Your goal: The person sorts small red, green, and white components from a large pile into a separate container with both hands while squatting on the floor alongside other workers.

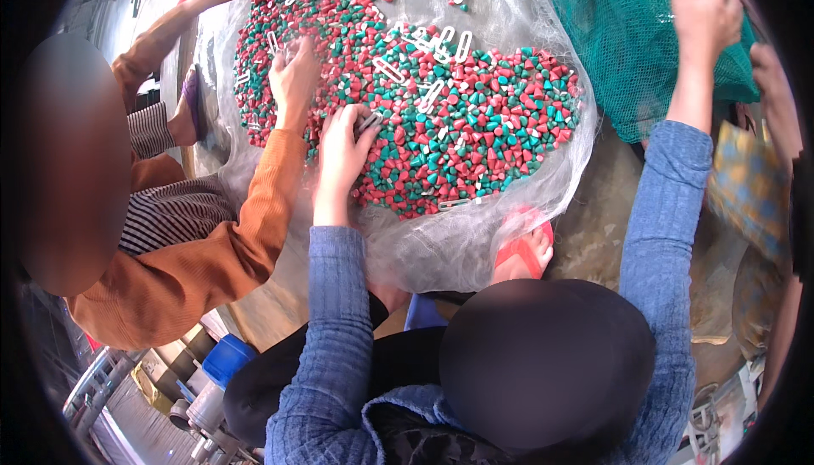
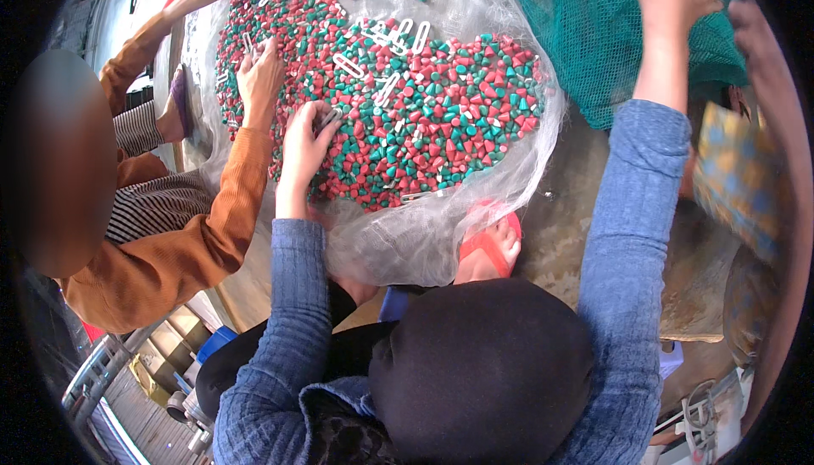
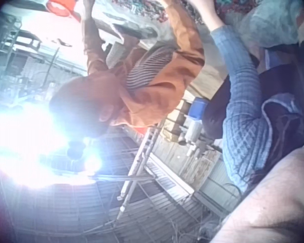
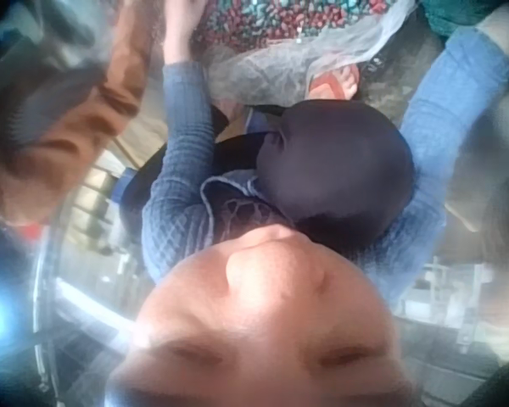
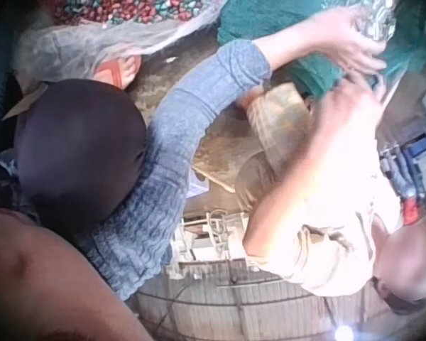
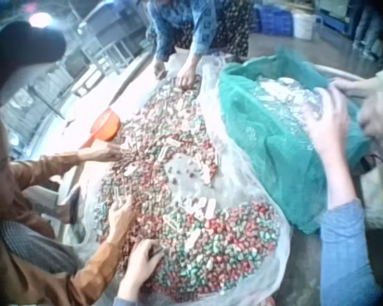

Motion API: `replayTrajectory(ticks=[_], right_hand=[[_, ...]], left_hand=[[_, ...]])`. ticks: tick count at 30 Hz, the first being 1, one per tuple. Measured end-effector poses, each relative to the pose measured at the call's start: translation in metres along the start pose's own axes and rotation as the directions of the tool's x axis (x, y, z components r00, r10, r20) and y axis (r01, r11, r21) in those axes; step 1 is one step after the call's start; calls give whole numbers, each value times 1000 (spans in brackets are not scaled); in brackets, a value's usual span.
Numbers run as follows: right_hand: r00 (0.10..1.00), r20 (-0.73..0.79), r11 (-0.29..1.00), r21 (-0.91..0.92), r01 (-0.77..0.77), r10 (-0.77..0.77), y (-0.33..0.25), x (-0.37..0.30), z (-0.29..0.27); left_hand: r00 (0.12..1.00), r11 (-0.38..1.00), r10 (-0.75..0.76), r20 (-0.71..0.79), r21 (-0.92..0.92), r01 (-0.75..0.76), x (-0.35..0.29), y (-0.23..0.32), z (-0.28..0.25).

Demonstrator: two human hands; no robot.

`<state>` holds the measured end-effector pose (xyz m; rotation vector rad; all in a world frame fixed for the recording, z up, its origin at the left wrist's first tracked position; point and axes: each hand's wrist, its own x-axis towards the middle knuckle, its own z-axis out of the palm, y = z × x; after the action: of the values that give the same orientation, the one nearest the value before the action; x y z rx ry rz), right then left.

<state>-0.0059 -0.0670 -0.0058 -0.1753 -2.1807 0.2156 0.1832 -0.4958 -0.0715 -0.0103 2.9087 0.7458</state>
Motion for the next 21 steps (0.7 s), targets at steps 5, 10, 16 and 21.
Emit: replayTrajectory(ticks=[5, 10, 16, 21], right_hand=[[951, 254, 963, 242, 114, -177, -88, -74, -20], [657, 391, 566, 821, 67, -644, -148, -185, -24], [569, 550, 532, 818, -220, -611, -149, -193, -27], [497, 842, 598, 512, -617, -209, -131, -183, -3]], left_hand=[[986, 864, -165, -14, -484, 138, 8, -9, 2], [939, 940, -220, -264, -314, 132, 69, 6, 28], [987, 999, -9, -163, -44, 2, 79, 26, 51], [964, 859, -28, 263, -486, 158, 52, 38, 42]])
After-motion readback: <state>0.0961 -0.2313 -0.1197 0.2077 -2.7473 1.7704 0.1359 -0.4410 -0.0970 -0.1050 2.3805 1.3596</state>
